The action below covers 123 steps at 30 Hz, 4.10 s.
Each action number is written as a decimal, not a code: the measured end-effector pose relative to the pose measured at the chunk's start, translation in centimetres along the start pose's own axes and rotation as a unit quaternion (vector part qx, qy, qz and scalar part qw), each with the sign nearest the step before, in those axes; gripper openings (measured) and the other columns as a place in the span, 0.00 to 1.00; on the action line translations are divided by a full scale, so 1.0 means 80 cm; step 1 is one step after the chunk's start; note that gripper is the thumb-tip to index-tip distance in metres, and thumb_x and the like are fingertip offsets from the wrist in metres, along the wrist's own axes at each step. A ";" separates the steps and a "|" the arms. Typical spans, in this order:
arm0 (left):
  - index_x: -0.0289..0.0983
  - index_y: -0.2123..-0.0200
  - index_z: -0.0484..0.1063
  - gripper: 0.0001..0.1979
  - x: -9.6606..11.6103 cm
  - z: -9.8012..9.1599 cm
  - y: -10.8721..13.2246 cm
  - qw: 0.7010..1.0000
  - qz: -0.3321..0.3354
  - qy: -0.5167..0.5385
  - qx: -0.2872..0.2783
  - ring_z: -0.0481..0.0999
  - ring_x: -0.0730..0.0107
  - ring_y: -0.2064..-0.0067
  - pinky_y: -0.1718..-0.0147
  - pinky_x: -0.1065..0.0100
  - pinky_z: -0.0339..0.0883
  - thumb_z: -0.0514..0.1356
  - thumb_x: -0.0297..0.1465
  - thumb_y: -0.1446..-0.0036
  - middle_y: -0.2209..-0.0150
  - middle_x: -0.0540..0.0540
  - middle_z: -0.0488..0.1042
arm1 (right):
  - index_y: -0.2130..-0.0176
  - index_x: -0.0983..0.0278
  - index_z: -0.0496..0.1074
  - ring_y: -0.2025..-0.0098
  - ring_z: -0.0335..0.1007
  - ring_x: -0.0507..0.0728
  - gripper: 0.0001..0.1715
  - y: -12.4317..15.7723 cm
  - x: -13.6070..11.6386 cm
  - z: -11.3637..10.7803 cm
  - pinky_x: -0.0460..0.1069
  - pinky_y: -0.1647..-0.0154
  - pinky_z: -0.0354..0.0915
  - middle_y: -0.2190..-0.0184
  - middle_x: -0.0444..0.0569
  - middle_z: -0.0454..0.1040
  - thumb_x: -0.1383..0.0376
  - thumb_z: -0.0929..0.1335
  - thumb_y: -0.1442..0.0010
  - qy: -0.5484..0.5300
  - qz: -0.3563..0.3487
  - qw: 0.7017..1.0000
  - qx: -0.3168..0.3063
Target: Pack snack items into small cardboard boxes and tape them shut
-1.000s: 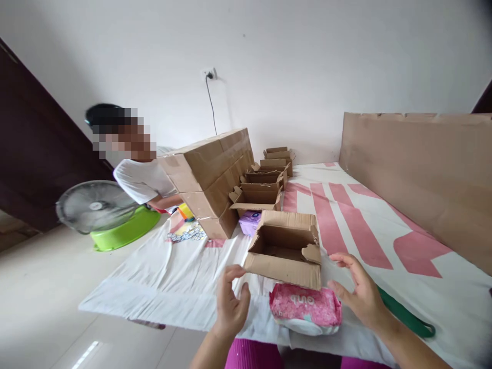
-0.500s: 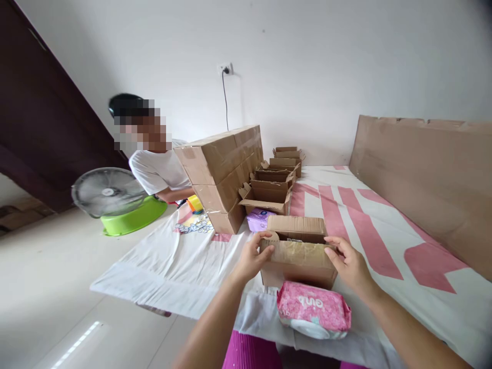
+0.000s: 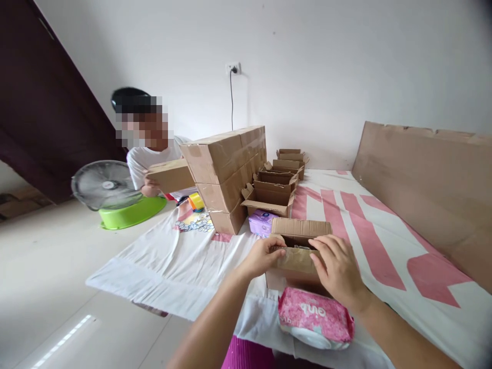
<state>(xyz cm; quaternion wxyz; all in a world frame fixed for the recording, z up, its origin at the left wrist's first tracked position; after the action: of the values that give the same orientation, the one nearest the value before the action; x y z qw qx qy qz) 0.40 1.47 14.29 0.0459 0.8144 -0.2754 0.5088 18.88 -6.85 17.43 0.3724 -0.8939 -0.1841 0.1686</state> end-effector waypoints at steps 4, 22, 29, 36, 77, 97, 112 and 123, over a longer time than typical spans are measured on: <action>0.36 0.65 0.74 0.08 0.000 0.002 0.003 1.000 0.008 0.016 0.019 0.73 0.66 0.59 0.59 0.68 0.65 0.59 0.32 0.48 0.63 0.46 0.76 | 0.54 0.62 0.71 0.53 0.64 0.62 0.13 -0.024 -0.018 0.019 0.60 0.50 0.59 0.59 0.51 0.74 0.68 0.63 0.38 -0.026 -0.008 0.998 -0.058; 0.39 0.70 0.78 0.11 0.056 0.018 -0.008 0.974 0.064 -0.213 -0.033 0.74 0.64 0.65 0.63 0.67 0.63 0.55 0.28 0.49 0.69 0.47 0.79 | 0.65 0.62 0.72 0.60 0.63 0.58 0.09 -0.016 -0.019 0.035 0.55 0.56 0.58 0.66 0.49 0.72 0.73 0.63 0.40 -0.033 -0.059 0.995 -0.071; 0.35 0.76 0.77 0.07 0.017 0.031 -0.026 0.992 -0.089 -0.062 -0.066 0.69 0.72 0.73 0.74 0.73 0.59 0.59 0.30 0.55 0.78 0.52 0.74 | 0.64 0.62 0.72 0.57 0.63 0.58 0.14 -0.010 -0.023 0.033 0.56 0.53 0.57 0.62 0.47 0.74 0.77 0.62 0.44 -0.046 -0.082 0.993 -0.066; 0.35 0.77 0.76 0.07 0.012 0.031 -0.028 0.990 -0.111 -0.031 -0.079 0.67 0.74 0.74 0.74 0.74 0.59 0.58 0.28 0.58 0.79 0.53 0.72 | 0.67 0.60 0.72 0.52 0.62 0.57 0.13 0.002 -0.010 0.017 0.56 0.50 0.56 0.60 0.47 0.71 0.74 0.61 0.39 -0.040 -0.123 0.987 -0.091; 0.39 0.62 0.78 0.12 0.073 0.057 -0.049 0.942 -0.004 -0.252 -0.221 0.73 0.64 0.64 0.68 0.69 0.60 0.56 0.30 0.47 0.66 0.47 0.78 | 0.50 0.61 0.61 0.58 0.71 0.60 0.22 0.015 0.034 -0.005 0.58 0.56 0.70 0.62 0.51 0.74 0.76 0.63 0.43 -0.087 -0.009 0.996 -0.021; 0.35 0.70 0.78 0.09 0.026 0.073 -0.069 0.971 -0.133 -0.016 -0.198 0.58 0.78 0.80 0.79 0.73 0.51 0.62 0.32 0.55 0.84 0.54 0.65 | 0.52 0.59 0.62 0.60 0.71 0.58 0.20 0.010 0.039 0.014 0.55 0.58 0.71 0.64 0.48 0.72 0.77 0.62 0.42 -0.117 -0.016 0.992 -0.051; 0.34 0.73 0.77 0.08 0.027 0.079 -0.069 0.971 -0.146 0.004 -0.192 0.60 0.78 0.77 0.77 0.74 0.53 0.62 0.30 0.59 0.81 0.55 0.66 | 0.59 0.60 0.65 0.63 0.71 0.56 0.15 0.008 0.040 0.016 0.53 0.62 0.71 0.66 0.47 0.71 0.77 0.62 0.44 -0.147 0.002 0.986 -0.073; 0.33 0.74 0.74 0.07 0.028 0.070 -0.067 0.963 -0.168 0.035 -0.207 0.59 0.79 0.80 0.79 0.73 0.51 0.62 0.32 0.58 0.83 0.54 0.64 | 0.49 0.59 0.61 0.60 0.74 0.57 0.20 0.020 0.056 -0.014 0.55 0.59 0.73 0.62 0.49 0.75 0.73 0.62 0.41 -0.126 0.020 0.991 -0.051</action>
<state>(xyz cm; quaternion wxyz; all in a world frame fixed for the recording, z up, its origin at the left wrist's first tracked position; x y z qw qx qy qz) 8.27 3.13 14.61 0.3079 0.8032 -0.2325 0.4539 23.63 -6.54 16.27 0.2972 -0.8868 -0.2195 0.2775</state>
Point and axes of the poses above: each hand's wrist, its own y-axis away from the middle knuckle, its own z-axis out of the palm, x = y × z, the point moved 5 cm from there along -y, towards the middle knuckle
